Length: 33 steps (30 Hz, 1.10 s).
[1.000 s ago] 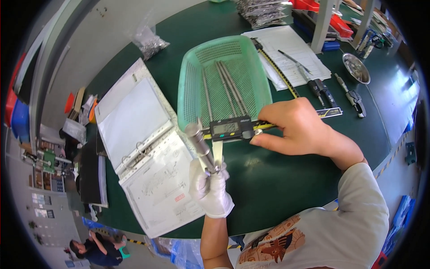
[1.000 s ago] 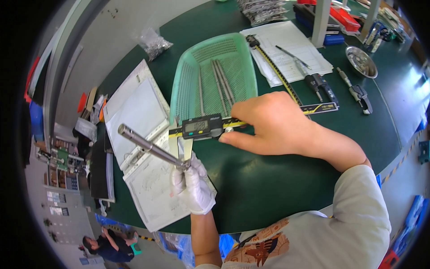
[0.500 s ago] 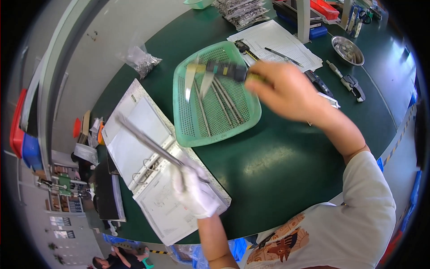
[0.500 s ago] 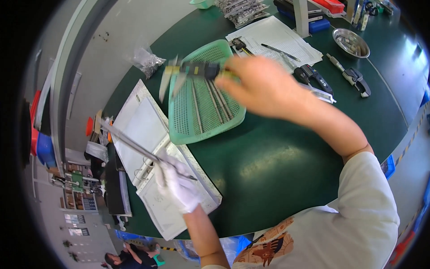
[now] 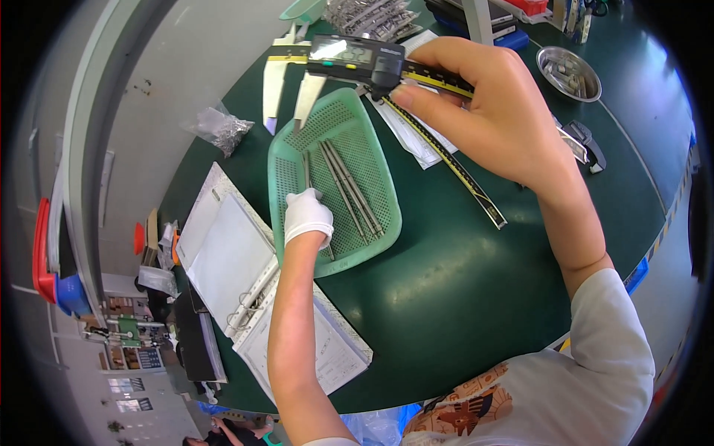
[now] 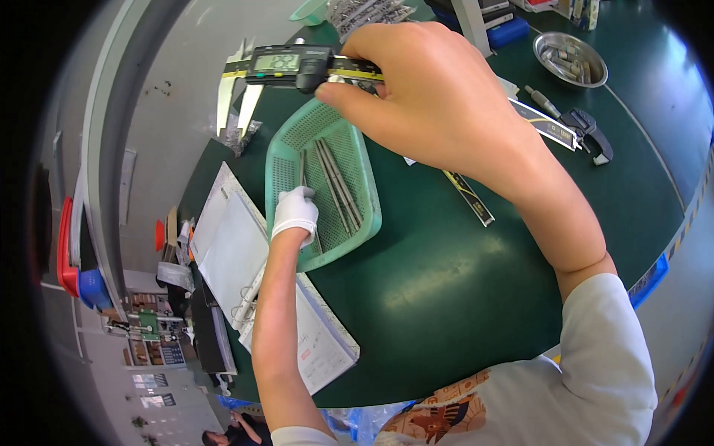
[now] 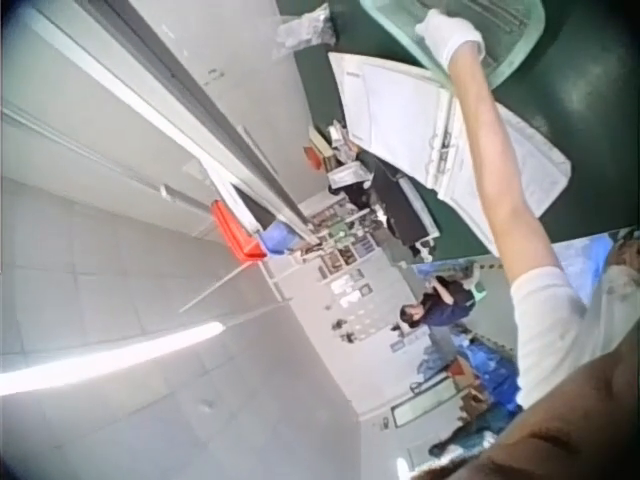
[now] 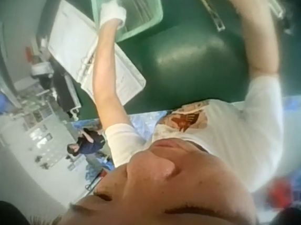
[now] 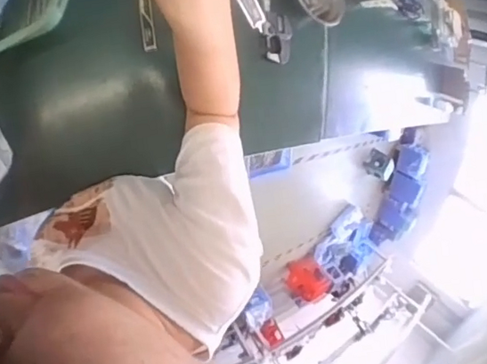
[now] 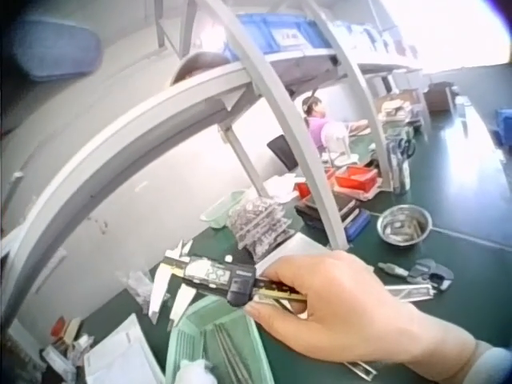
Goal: Measuring the diameter and length of metal rods using digital calipers and a micrometer at a quality control station.
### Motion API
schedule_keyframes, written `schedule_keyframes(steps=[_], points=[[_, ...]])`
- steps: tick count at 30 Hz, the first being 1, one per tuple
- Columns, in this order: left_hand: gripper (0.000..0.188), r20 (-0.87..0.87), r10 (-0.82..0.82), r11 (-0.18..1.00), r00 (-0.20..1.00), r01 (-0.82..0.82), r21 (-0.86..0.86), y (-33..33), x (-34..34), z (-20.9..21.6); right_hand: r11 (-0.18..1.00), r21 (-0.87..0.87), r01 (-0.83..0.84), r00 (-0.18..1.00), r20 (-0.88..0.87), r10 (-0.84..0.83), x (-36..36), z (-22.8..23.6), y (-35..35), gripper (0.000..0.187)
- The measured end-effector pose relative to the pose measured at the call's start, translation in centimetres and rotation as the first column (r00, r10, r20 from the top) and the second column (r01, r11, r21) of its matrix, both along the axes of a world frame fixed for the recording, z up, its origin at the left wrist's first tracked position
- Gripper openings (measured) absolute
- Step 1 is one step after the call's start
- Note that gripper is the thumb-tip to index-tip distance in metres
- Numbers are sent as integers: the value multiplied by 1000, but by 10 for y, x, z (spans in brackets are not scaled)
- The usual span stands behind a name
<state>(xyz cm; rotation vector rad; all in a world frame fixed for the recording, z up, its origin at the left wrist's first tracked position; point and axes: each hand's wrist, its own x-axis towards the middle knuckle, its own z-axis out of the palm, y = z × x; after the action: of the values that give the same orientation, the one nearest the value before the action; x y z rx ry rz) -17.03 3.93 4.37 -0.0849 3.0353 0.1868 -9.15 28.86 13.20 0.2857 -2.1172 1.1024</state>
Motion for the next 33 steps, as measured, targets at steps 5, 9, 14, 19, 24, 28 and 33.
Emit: schedule_keyframes(steps=[5,9,14,19,24,28,33], points=[[35,108,-132,933,985,160,-322,38,1,15,986,155,64,995,65,-75,-4,0,9,24],[34,275,103,964,956,-164,207,-1,-37,-28,996,94,12,997,-77,-5,-9,0,-4,23],[34,350,108,991,931,-130,40,39,-33,-20,991,126,31,999,-20,-29,-3,-6,-5,24],[24,408,319,516,855,-518,682,-3,-31,-26,985,165,-39,997,65,29,4,-2,-20,27],[18,177,124,-105,976,-164,981,-19,42,41,972,232,46,987,139,-80,1,-7,-14,28],[21,-176,230,-219,957,227,949,-18,120,42,948,301,-102,960,281,14,3,-16,-25,29],[20,-378,393,-116,838,453,884,-5,173,14,883,276,-380,902,324,287,26,-18,-60,27]])
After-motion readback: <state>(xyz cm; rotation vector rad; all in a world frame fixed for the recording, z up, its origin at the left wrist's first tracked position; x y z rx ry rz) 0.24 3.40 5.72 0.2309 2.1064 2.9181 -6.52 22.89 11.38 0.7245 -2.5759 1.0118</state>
